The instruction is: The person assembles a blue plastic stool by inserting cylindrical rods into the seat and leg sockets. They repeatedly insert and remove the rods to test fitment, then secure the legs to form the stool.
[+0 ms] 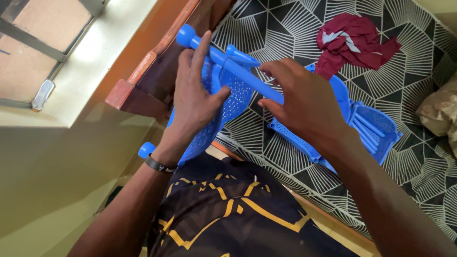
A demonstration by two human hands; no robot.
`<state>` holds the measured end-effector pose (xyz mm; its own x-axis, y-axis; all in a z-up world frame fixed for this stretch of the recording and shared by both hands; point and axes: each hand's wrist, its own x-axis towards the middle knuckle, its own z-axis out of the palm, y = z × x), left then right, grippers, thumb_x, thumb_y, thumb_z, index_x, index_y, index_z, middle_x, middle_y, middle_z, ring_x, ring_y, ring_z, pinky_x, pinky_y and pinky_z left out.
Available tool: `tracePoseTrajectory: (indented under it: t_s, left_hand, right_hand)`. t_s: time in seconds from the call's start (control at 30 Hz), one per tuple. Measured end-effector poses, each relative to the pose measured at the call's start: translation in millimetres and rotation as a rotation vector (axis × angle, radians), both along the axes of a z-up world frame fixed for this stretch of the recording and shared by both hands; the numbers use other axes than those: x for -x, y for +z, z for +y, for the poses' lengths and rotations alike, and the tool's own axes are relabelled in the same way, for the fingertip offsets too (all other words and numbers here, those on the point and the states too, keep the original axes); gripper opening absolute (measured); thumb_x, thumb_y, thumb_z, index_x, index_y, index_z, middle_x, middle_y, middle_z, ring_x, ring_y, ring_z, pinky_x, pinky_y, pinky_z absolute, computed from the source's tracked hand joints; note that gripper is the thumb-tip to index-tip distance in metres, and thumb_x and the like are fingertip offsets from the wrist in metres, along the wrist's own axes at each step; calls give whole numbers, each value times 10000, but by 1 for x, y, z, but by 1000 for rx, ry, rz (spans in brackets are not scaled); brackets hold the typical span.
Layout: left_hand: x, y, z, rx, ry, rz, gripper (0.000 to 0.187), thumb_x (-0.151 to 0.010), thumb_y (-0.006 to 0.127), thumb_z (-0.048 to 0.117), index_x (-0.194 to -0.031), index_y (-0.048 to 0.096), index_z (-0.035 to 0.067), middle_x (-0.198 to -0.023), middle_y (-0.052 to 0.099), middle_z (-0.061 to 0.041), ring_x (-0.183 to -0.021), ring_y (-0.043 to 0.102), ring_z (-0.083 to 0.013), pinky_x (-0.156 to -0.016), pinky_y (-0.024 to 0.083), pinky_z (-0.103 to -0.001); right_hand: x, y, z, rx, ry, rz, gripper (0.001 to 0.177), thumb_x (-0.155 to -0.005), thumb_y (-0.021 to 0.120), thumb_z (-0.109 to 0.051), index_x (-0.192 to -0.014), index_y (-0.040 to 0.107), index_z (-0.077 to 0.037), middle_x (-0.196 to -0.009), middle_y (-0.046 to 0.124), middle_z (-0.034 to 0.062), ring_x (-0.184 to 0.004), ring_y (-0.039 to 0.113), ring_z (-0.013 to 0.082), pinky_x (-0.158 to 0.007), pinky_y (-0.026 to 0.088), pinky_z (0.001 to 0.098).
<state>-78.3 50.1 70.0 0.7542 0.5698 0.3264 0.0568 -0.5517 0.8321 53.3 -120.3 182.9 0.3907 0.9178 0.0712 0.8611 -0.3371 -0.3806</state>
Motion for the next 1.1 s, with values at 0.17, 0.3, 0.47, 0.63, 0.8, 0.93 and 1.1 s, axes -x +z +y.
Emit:
tracePoseTrajectory:
  t_s: [0.17, 0.3, 0.47, 0.63, 0.8, 0.93, 1.1]
  left_hand:
    - [2, 6, -6, 21, -8, -40, 1008, -742, 853, 81, -1609, 342, 139, -1418, 496, -182, -1345, 529, -392, -1125, 457, -446]
    - [4, 8, -12, 178, 63, 46, 952, -740, 814, 116, -1585, 377, 147, -1335, 516, -159, -1245, 591, -337, -1016, 526, -414]
    - [4, 6, -20, 93, 109, 26, 908, -731, 785, 138, -1559, 413, 140, -1325, 532, -161, -1221, 592, -353, -1010, 518, -434]
    - [8, 3, -22, 94, 85, -29, 858, -758, 760, 139, -1550, 428, 137, -1328, 544, -170, -1216, 609, -353, -1002, 528, -425]
    - [13, 5, -21, 94, 77, -68, 816, -773, 723, 108, -1540, 447, 139, -1350, 549, -170, -1242, 617, -348, -1037, 528, -421]
    - [19, 4, -19, 124, 47, -92, 802, -792, 712, 89, -1549, 449, 126, -1343, 550, -166, -1251, 614, -349, -1067, 522, -430]
    - [25, 2, -6, 34, 10, -83, 864, -762, 746, 95, -1558, 413, 125, -1394, 554, -195, -1299, 591, -391, -1079, 506, -457]
  right_hand:
    - [0, -12, 11, 14, -31, 141, 465, -806, 820, -205, -1217, 649, -74, -1035, 701, 112, -892, 715, 297, -735, 554, 420]
    - [2, -20, 13, -99, 31, 187, 383, -948, 723, -149, -1311, 647, -54, -1070, 711, 144, -916, 699, 318, -773, 550, 422]
    - [7, -25, 19, -11, -37, 328, 333, -978, 678, -151, -1296, 699, -55, -922, 711, 157, -747, 691, 273, -687, 528, 390]
    - [-3, -27, 27, 101, -205, 865, 333, -946, 639, -163, -1251, 744, -82, -803, 717, 18, -585, 574, 76, -535, 500, 244]
    - [-25, -43, 26, 153, -345, 1438, 328, -975, 632, -174, -1201, 716, 48, -824, 673, 73, -570, 511, 67, -436, 403, 225]
    - [-34, -61, 29, 212, -213, 2098, 355, -1071, 546, -213, -1316, 593, 40, -931, 645, 76, -603, 532, 68, -473, 430, 188]
    - [-15, -57, 33, 196, -309, 1725, 459, -1067, 538, -275, -1367, 603, 66, -925, 653, 94, -615, 566, 82, -470, 450, 201]
